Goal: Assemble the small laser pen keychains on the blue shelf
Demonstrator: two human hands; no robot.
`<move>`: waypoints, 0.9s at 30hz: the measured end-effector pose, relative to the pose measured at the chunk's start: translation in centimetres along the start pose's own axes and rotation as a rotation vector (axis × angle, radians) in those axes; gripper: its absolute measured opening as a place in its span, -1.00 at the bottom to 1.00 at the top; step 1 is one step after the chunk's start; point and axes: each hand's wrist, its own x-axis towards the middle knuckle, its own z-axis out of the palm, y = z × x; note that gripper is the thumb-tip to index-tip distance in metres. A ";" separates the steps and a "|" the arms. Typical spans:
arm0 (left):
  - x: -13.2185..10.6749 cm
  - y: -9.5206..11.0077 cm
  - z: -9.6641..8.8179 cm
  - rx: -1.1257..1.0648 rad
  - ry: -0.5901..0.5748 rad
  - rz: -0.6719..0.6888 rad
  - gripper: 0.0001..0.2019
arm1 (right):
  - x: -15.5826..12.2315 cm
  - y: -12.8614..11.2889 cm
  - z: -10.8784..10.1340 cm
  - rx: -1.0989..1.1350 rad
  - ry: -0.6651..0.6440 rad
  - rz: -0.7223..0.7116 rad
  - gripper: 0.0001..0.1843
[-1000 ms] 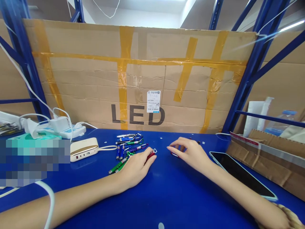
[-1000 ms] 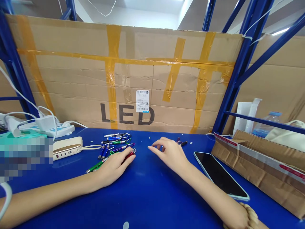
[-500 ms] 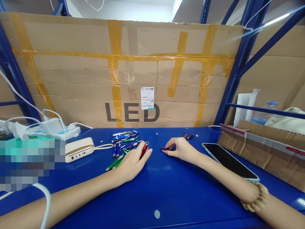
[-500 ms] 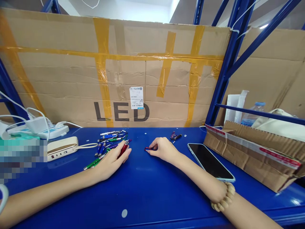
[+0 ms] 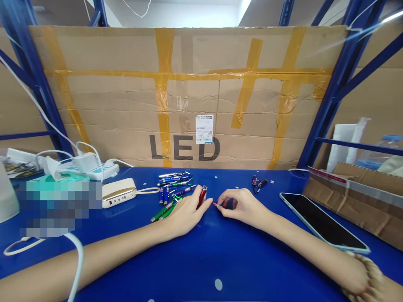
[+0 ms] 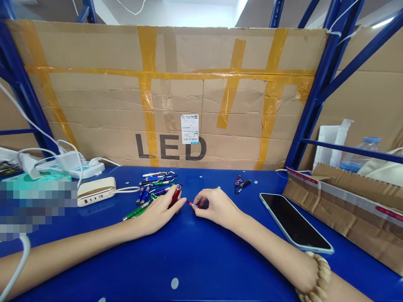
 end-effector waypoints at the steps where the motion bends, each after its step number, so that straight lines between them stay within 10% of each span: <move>1: 0.1 -0.1 0.0 -0.007 -0.006 0.002 -0.74 | 0.0 -0.3 0.2 0.016 0.007 -0.030 -0.90; 27: 0.2 -1.5 0.1 -0.075 0.178 0.203 -0.90 | 1.2 -1.5 1.7 -0.101 -0.057 -0.221 -0.66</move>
